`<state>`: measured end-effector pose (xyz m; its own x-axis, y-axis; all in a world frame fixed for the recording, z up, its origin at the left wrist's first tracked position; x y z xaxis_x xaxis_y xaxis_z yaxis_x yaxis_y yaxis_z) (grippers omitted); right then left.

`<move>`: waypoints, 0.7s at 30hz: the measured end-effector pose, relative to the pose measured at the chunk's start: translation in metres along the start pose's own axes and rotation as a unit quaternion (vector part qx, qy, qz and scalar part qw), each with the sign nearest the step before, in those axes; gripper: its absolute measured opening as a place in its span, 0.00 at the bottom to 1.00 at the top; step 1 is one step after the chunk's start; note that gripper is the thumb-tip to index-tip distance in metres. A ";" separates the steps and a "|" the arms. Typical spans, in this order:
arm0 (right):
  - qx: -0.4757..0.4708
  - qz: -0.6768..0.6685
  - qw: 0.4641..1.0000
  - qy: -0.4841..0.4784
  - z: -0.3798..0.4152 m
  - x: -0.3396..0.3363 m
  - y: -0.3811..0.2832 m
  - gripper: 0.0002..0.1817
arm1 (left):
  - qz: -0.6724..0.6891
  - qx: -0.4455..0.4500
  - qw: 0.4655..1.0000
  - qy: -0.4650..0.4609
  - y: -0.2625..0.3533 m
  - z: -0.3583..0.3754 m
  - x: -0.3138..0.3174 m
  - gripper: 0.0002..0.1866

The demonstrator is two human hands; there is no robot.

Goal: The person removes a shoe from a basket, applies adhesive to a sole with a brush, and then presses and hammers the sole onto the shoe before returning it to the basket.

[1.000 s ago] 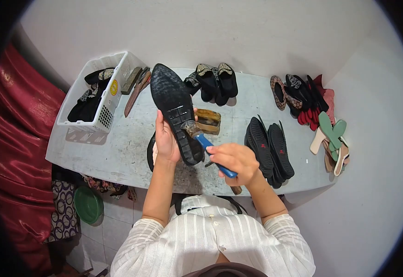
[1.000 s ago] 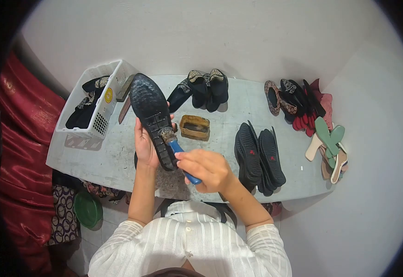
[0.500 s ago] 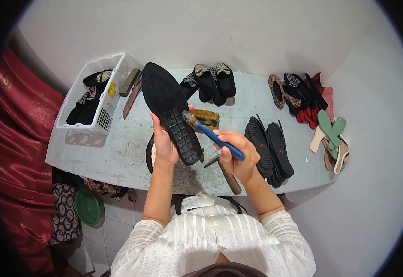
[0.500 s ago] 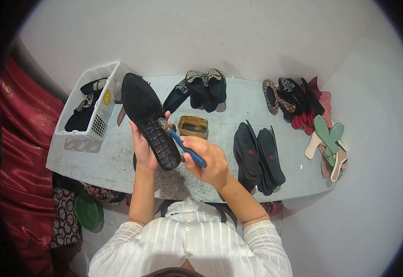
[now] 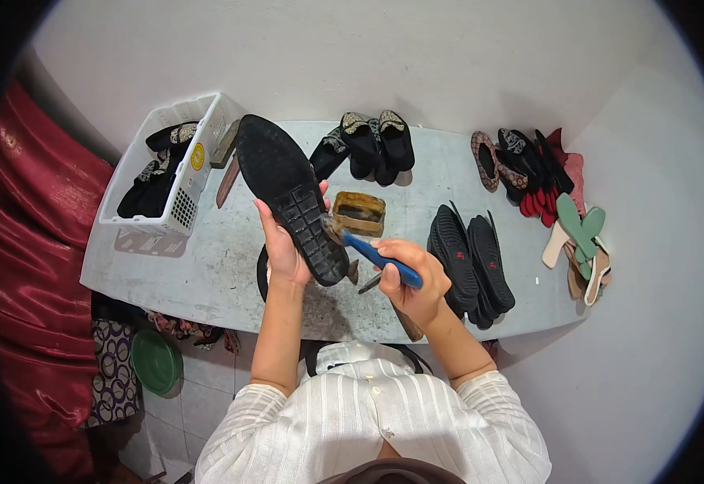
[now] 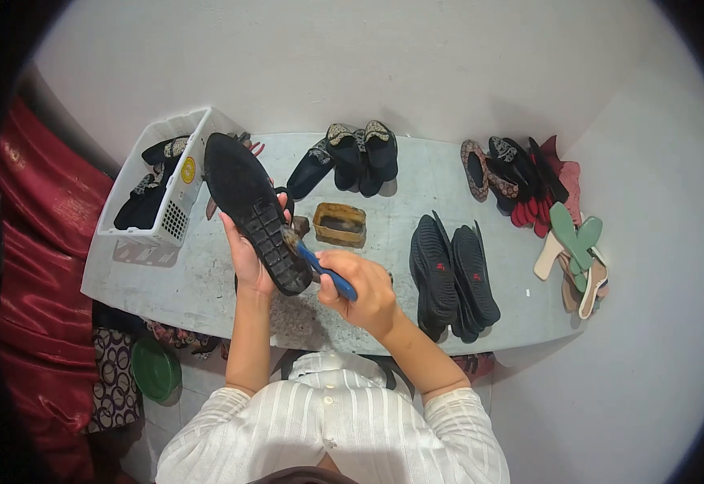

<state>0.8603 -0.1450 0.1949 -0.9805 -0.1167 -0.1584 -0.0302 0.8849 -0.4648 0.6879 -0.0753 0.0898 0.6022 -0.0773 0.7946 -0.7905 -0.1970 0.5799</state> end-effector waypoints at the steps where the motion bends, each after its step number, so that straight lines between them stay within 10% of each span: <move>1: 0.014 0.020 0.999 -0.020 0.003 0.001 0.001 0.07 | 0.000 0.001 1.000 0.001 0.000 0.000 -0.004 0.41; 19: 0.030 0.073 0.995 -0.064 0.011 0.004 0.006 0.05 | 0.035 -0.039 0.995 0.087 -0.008 -0.003 -0.033 0.39; 21: 0.055 0.069 0.995 -0.042 0.015 -0.006 0.012 0.05 | 0.069 -0.019 0.996 -0.057 -0.002 -0.006 -0.013 0.41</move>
<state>0.8687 -0.1401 0.1775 -0.9538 -0.0381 -0.2981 0.1305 0.8409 -0.5251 0.6809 -0.0680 0.0788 0.4950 -0.2127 0.8425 -0.8688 -0.1394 0.4752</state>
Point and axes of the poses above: each hand's wrist, its own z-axis away from the middle knuckle, its own x-axis out of the palm, y = z × x, the point moved 10 cm from there along -z, towards the middle knuckle, and after that the axes turned 10 degrees about -z, right-handed, at the moved point
